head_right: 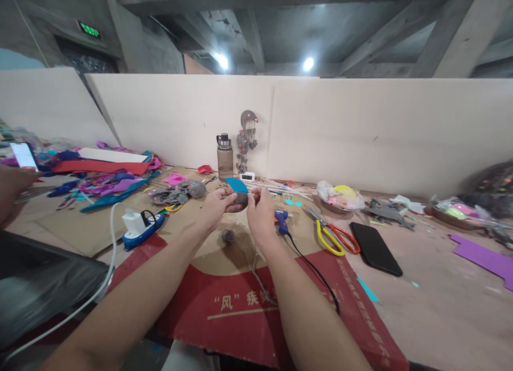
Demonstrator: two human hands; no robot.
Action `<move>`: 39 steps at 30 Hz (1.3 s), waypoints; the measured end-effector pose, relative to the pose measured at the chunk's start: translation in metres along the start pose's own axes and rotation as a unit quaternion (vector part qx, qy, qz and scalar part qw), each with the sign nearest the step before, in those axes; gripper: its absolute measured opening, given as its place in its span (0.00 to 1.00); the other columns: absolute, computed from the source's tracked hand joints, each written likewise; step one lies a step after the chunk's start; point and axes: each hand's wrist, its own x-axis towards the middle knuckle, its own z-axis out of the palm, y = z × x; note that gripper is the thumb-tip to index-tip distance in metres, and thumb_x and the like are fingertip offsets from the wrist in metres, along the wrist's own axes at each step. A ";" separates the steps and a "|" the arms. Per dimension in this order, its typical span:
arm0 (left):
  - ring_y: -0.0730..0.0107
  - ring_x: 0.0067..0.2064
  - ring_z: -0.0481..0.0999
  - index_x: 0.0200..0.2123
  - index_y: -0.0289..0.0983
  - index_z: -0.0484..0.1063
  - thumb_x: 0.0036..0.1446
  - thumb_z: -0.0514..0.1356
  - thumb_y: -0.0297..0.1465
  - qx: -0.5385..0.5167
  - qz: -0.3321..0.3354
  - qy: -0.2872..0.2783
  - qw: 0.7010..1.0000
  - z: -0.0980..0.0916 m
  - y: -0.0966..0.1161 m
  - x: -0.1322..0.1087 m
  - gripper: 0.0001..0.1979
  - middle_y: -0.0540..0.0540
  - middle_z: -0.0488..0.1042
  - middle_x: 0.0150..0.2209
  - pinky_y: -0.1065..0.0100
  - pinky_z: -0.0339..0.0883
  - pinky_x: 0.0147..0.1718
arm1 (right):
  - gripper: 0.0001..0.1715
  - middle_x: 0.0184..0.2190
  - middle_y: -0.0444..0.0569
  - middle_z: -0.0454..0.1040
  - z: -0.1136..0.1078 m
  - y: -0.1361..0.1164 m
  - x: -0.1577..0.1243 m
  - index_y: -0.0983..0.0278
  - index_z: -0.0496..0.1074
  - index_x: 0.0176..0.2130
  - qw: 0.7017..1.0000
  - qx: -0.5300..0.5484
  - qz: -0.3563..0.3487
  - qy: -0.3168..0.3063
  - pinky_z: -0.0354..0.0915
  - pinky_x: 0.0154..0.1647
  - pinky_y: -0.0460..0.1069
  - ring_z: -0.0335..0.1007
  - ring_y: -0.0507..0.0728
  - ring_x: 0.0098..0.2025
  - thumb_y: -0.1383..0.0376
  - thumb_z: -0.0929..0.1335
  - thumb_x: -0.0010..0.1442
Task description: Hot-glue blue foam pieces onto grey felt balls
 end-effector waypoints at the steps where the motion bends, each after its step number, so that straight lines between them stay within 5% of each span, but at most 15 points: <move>1: 0.71 0.30 0.76 0.30 0.34 0.67 0.47 0.64 0.27 0.000 0.001 -0.002 1.000 0.000 0.000 0.000 0.08 0.48 0.74 0.27 0.62 0.75 0.37 | 0.07 0.31 0.47 0.68 0.000 0.001 0.000 0.63 0.64 0.36 1.000 0.001 0.002 0.000 0.59 0.37 0.50 0.62 0.54 0.33 0.63 0.61 0.57; 11: 0.72 0.31 0.75 0.27 0.33 0.67 0.44 0.65 0.30 -0.016 0.006 0.010 1.000 -0.006 0.003 0.002 0.09 0.48 0.73 0.29 0.64 0.76 0.34 | 0.08 0.29 0.44 0.67 0.003 0.004 0.000 0.63 0.66 0.36 0.999 0.016 0.025 -0.027 0.59 0.35 0.48 0.62 0.53 0.30 0.62 0.62 0.56; 19: 0.76 0.27 0.73 0.24 0.34 0.64 0.40 0.63 0.27 -0.082 0.077 0.143 0.983 -0.042 0.020 0.026 0.09 0.52 0.69 0.23 0.67 0.74 0.33 | 0.12 0.22 0.43 0.66 0.007 0.001 -0.005 0.63 0.66 0.25 0.988 -0.020 0.009 -0.155 0.56 0.32 0.48 0.60 0.53 0.28 0.60 0.61 0.56; 24: 0.75 0.27 0.74 0.23 0.34 0.64 0.41 0.62 0.28 -0.064 0.082 0.177 0.979 -0.054 0.015 0.038 0.07 0.52 0.71 0.23 0.67 0.73 0.34 | 0.12 0.25 0.43 0.71 0.003 -0.004 -0.019 0.63 0.71 0.27 0.964 -0.011 -0.003 -0.265 0.58 0.34 0.47 0.64 0.53 0.29 0.62 0.62 0.57; 29: 0.74 0.28 0.75 0.22 0.34 0.64 0.40 0.62 0.27 -0.072 0.076 0.179 0.978 -0.057 0.012 0.042 0.07 0.51 0.71 0.24 0.66 0.73 0.35 | 0.14 0.27 0.44 0.74 -0.021 -0.016 -0.038 0.62 0.74 0.28 0.916 -0.041 -0.062 -0.395 0.58 0.32 0.46 0.66 0.53 0.29 0.63 0.62 0.59; 35: 0.73 0.29 0.75 0.22 0.34 0.65 0.41 0.61 0.25 -0.092 0.077 0.193 0.974 -0.060 0.015 0.042 0.06 0.50 0.72 0.24 0.65 0.74 0.35 | 0.12 0.26 0.42 0.75 -0.065 -0.034 -0.055 0.60 0.76 0.30 0.893 -0.030 -0.046 -0.447 0.59 0.30 0.46 0.67 0.53 0.28 0.64 0.63 0.57; 39: 0.74 0.28 0.75 0.22 0.34 0.65 0.42 0.60 0.25 -0.064 0.087 0.195 0.975 -0.060 0.014 0.042 0.04 0.50 0.72 0.24 0.66 0.74 0.35 | 0.16 0.25 0.43 0.74 -0.091 -0.032 -0.040 0.61 0.75 0.30 0.863 -0.065 -0.014 -0.500 0.59 0.28 0.45 0.67 0.53 0.28 0.57 0.63 0.59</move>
